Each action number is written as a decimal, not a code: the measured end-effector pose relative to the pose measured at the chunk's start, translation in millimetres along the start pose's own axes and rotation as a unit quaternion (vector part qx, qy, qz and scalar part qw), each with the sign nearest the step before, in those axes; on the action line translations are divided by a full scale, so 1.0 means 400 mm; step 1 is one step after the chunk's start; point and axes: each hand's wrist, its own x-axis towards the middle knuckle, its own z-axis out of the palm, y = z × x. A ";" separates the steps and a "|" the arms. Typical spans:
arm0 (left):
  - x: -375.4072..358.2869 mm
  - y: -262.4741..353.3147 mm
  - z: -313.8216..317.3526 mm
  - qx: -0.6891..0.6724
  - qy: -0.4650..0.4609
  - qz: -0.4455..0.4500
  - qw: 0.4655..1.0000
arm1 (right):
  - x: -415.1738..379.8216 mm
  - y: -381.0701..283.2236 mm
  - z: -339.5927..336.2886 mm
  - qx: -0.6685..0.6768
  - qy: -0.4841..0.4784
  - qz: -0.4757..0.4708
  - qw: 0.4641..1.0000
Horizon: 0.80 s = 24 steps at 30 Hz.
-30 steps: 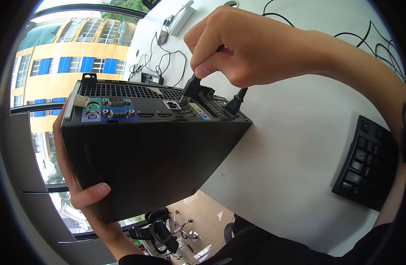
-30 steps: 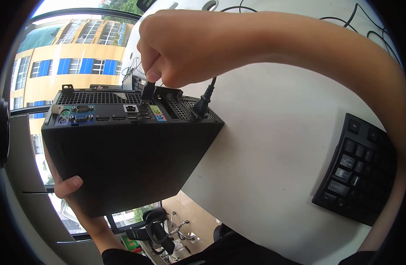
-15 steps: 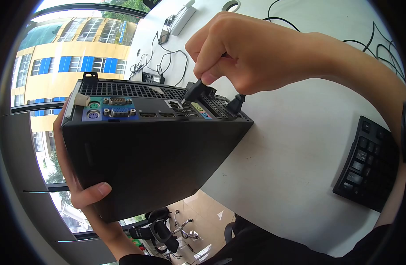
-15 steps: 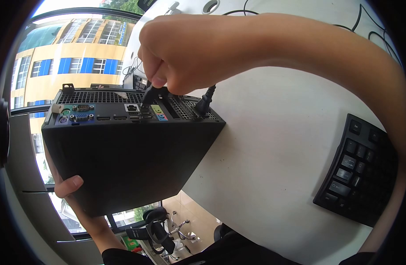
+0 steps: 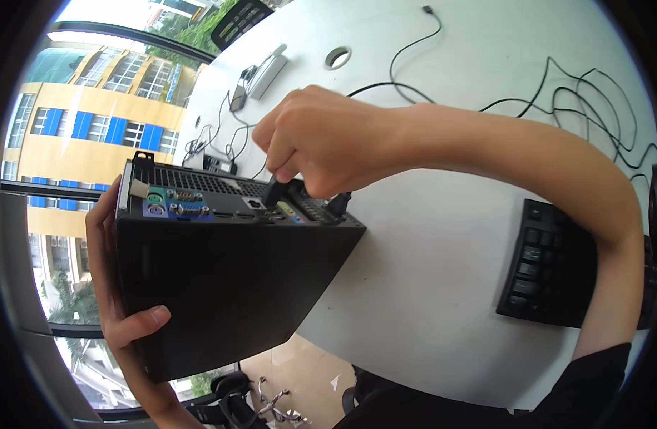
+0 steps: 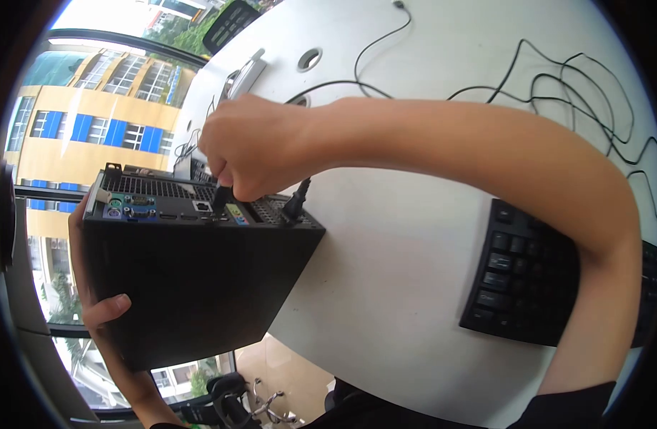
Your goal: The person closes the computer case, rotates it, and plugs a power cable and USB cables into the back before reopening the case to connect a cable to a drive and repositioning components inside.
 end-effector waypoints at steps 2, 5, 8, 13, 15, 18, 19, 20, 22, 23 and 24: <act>0.006 0.005 -0.013 -0.005 -0.033 0.003 0.999 | -0.008 0.008 0.001 0.022 0.005 -0.011 1.000; 0.018 -0.008 -0.039 -0.015 -0.073 0.014 0.997 | -0.016 0.023 -0.026 0.069 -0.031 -0.001 0.997; 0.032 -0.030 -0.073 -0.013 -0.108 0.038 0.993 | -0.014 0.081 -0.085 0.027 0.073 0.061 0.995; 0.041 -0.039 -0.089 -0.009 -0.141 0.057 0.988 | -0.077 0.340 -0.260 -0.395 0.204 0.361 0.820; 0.040 -0.038 -0.096 0.002 -0.139 0.050 0.989 | -0.114 0.344 -0.313 -0.336 0.092 0.521 0.779; 0.044 -0.041 -0.103 0.009 -0.140 0.055 0.989 | -0.153 0.367 -0.315 -0.251 0.104 0.565 0.779; 0.045 -0.042 -0.104 0.010 -0.143 0.058 0.988 | -0.154 0.378 -0.307 -0.250 0.101 0.571 0.775; 0.044 -0.042 -0.103 0.004 -0.145 0.059 0.988 | -0.151 0.390 -0.300 -0.248 0.098 0.578 0.771; 0.042 -0.042 -0.100 -0.010 -0.150 0.060 0.987 | -0.148 0.403 -0.289 -0.244 0.106 0.593 0.760; 0.041 -0.040 -0.099 -0.008 -0.149 0.061 0.987 | -0.142 0.408 -0.289 -0.242 0.117 0.599 0.754; 0.040 -0.037 -0.098 -0.005 -0.149 0.061 0.987 | -0.137 0.403 -0.290 -0.241 0.128 0.605 0.748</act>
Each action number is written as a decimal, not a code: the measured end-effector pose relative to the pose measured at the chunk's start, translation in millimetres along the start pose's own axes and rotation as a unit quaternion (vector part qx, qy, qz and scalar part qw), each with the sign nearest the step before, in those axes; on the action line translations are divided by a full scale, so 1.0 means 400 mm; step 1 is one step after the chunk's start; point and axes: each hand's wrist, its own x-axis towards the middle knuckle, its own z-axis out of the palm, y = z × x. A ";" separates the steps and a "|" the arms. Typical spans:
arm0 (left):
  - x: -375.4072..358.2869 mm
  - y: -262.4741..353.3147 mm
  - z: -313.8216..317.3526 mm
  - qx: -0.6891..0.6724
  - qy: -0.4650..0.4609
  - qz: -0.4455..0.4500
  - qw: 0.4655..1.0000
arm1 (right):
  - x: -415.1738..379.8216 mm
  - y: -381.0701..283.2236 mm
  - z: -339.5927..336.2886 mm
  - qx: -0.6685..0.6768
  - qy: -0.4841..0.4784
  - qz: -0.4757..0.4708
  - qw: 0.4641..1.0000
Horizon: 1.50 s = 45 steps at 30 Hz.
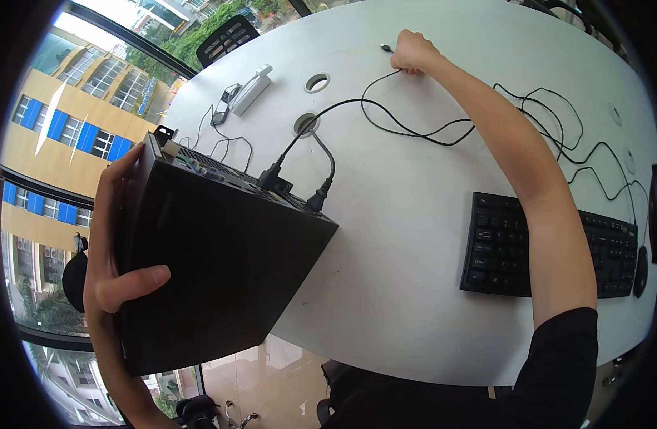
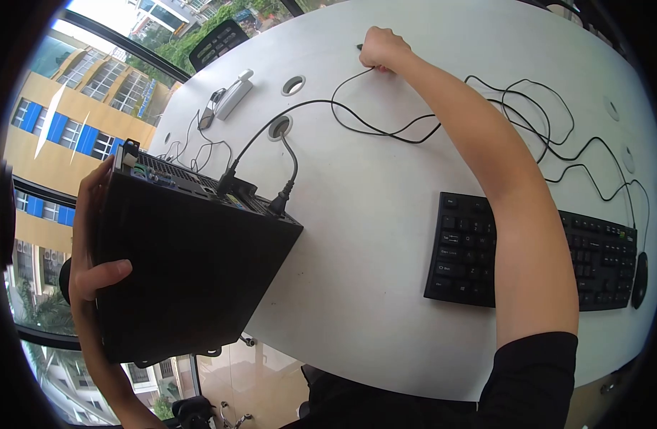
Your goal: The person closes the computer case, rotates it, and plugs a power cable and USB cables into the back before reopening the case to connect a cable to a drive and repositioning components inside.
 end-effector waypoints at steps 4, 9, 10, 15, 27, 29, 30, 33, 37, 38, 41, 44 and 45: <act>-0.002 -0.004 -0.012 0.020 -0.006 0.004 1.000 | -0.015 0.000 -0.047 0.124 0.026 -0.023 0.992; -0.003 -0.009 0.001 0.019 0.003 0.027 0.999 | -0.078 -0.047 -0.172 0.424 0.063 -0.118 0.896; -0.004 -0.008 0.002 0.017 0.004 0.031 0.999 | -0.088 -0.055 -0.194 0.470 0.059 -0.154 0.867; -0.006 -0.003 0.001 0.030 0.006 0.025 0.999 | -0.297 -0.129 -0.327 0.531 0.066 -0.220 0.816; -0.012 -0.016 -0.017 0.039 -0.023 0.047 0.998 | -0.510 -0.106 -0.346 0.290 0.004 -0.371 0.882; -0.010 -0.017 -0.025 0.055 -0.028 0.052 0.997 | -0.497 -0.090 -0.311 0.288 -0.023 -0.329 0.899; -0.011 -0.019 -0.028 0.063 -0.025 0.055 0.996 | -0.467 -0.080 -0.280 0.285 -0.044 -0.305 0.908; -0.015 -0.021 -0.035 0.077 -0.027 0.051 0.995 | -0.424 -0.039 -0.164 0.234 0.008 -0.358 0.904; -0.020 -0.019 -0.033 0.059 -0.025 0.049 0.997 | -0.407 -0.026 -0.088 0.244 -0.043 -0.325 0.913; -0.020 -0.017 -0.032 0.052 -0.030 0.047 0.997 | -0.408 -0.026 -0.078 0.245 -0.056 -0.317 0.915; -0.021 -0.019 -0.035 0.042 -0.041 0.044 0.997 | -0.401 -0.006 -0.041 0.163 -0.002 -0.359 0.919; -0.022 -0.022 -0.037 0.042 -0.039 0.050 0.997 | -0.449 -0.023 -0.069 0.047 -0.036 -0.371 0.927; -0.024 -0.017 -0.030 0.032 -0.036 0.047 0.998 | -0.471 -0.026 -0.071 0.017 -0.045 -0.374 0.926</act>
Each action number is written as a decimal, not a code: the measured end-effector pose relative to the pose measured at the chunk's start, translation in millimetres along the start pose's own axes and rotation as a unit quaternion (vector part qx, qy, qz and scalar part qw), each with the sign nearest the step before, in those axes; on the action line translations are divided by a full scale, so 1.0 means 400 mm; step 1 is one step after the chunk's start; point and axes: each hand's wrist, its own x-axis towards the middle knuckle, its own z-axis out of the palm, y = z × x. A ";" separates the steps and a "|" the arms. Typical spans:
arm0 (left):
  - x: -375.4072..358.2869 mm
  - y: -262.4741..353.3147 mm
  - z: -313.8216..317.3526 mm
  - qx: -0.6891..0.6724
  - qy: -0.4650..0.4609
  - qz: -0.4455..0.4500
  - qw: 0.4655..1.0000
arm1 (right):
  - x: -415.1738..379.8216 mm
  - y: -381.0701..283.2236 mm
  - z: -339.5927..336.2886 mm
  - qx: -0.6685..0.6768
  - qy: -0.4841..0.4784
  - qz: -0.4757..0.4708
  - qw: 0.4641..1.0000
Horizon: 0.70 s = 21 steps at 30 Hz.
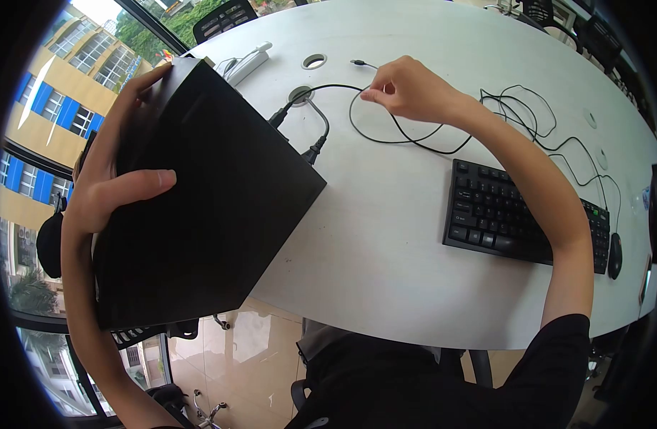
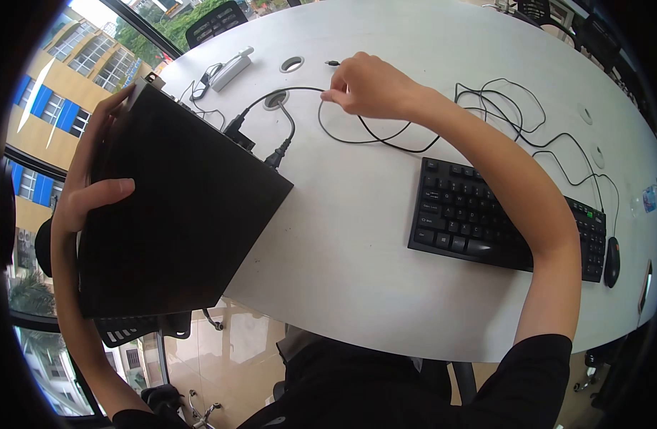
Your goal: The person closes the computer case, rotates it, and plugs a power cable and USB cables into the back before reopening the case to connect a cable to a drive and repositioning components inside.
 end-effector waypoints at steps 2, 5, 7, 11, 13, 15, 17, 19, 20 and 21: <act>-0.001 -0.001 0.002 -0.005 0.001 0.000 1.000 | -0.030 -0.023 0.024 -0.068 -0.011 -0.040 0.997; 0.003 -0.006 -0.003 0.005 -0.003 0.011 1.000 | -0.063 -0.047 0.088 -0.236 0.144 -0.199 0.940; 0.003 -0.005 0.001 0.002 -0.003 0.016 1.000 | -0.083 -0.083 0.110 -0.258 0.158 -0.176 0.937; -0.002 -0.004 -0.003 -0.001 -0.006 0.002 1.000 | -0.097 -0.128 0.159 -0.311 0.103 -0.114 0.938; -0.003 -0.007 -0.005 0.006 -0.003 0.003 1.000 | -0.095 -0.146 0.176 -0.298 0.012 -0.052 0.953; -0.001 -0.009 -0.015 0.001 -0.033 0.013 0.999 | -0.071 -0.121 0.203 -0.279 0.000 -0.014 0.960; 0.003 -0.014 -0.029 0.015 -0.051 0.040 0.998 | -0.048 -0.071 0.229 -0.275 0.015 -0.010 0.961; 0.006 -0.033 -0.047 0.066 -0.056 0.067 0.994 | -0.043 -0.056 0.220 -0.250 0.003 -0.005 0.968; 0.003 -0.038 -0.059 0.095 -0.059 0.076 0.991 | -0.032 -0.052 0.212 -0.241 -0.053 0.026 0.969; 0.004 -0.036 -0.059 0.127 -0.066 0.082 0.986 | -0.045 -0.038 0.231 -0.204 -0.001 0.012 0.979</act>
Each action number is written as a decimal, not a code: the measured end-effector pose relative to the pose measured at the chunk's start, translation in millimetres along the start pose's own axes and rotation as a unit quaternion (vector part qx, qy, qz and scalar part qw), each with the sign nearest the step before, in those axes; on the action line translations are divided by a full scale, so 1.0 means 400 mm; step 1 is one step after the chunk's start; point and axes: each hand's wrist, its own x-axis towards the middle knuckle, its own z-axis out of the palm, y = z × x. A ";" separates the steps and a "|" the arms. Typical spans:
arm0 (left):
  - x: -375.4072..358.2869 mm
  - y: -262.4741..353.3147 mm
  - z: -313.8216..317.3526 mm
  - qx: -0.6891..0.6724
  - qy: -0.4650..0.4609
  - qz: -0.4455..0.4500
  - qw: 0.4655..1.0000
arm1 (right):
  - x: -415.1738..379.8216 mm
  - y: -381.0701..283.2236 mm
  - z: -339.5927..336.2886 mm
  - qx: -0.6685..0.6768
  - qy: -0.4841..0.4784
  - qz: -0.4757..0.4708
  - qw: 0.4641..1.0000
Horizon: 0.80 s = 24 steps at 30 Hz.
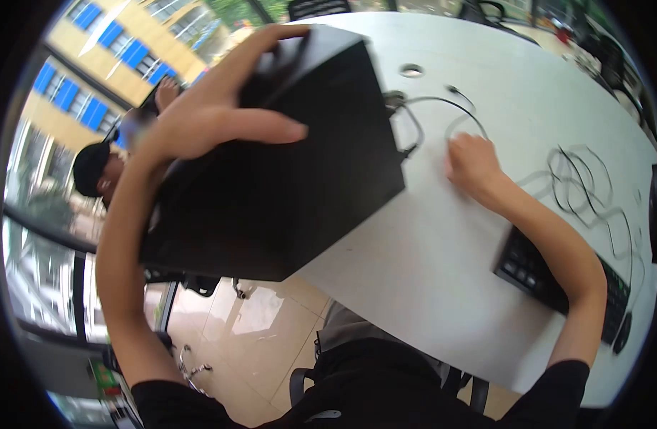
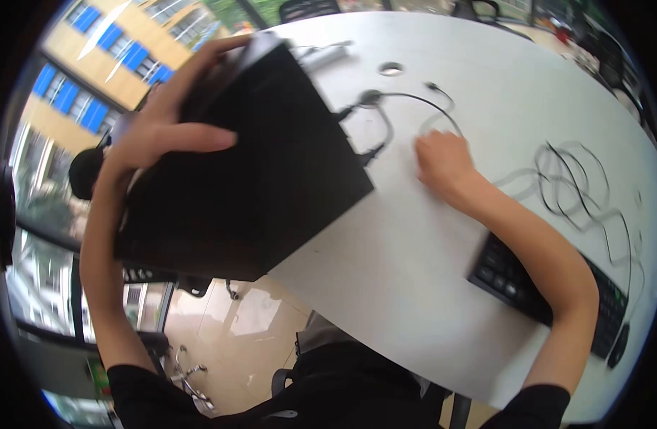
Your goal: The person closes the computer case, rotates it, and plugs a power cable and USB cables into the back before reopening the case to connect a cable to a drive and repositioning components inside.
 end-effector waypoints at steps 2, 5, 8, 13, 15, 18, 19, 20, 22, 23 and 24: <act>0.002 0.001 0.003 0.022 0.011 0.039 0.999 | -0.034 -0.030 -0.042 0.040 0.006 0.015 0.999; -0.002 -0.007 -0.008 0.043 0.012 0.037 0.998 | -0.087 -0.093 -0.178 0.125 -0.160 -0.006 0.979; -0.001 -0.020 -0.001 0.043 0.007 0.030 0.999 | -0.111 -0.112 -0.260 0.112 -0.315 -0.051 0.941; -0.003 -0.011 -0.013 0.048 -0.009 0.013 0.999 | -0.080 -0.130 -0.195 0.109 -0.221 0.014 0.969; -0.001 -0.014 -0.010 0.045 -0.012 0.011 0.999 | -0.057 -0.121 -0.125 0.074 -0.147 0.019 0.986; 0.000 -0.017 -0.008 0.037 -0.015 0.006 0.999 | -0.025 -0.133 -0.086 0.006 -0.090 0.035 0.995; 0.000 -0.015 -0.010 0.036 -0.017 0.004 0.999 | -0.017 -0.131 -0.085 0.021 -0.078 0.032 0.996; -0.001 -0.013 -0.010 0.034 -0.019 0.001 0.999 | -0.011 -0.125 -0.083 0.036 -0.067 0.028 0.997; -0.005 -0.007 -0.015 0.031 -0.025 -0.010 0.999 | -0.002 -0.096 -0.068 0.060 -0.060 0.007 0.996; -0.008 0.000 -0.017 0.029 -0.028 -0.017 0.999 | 0.001 -0.071 -0.052 0.071 -0.064 -0.011 0.995; -0.010 0.003 -0.019 0.027 -0.032 -0.024 0.999 | 0.002 -0.070 -0.057 0.081 -0.068 -0.028 0.994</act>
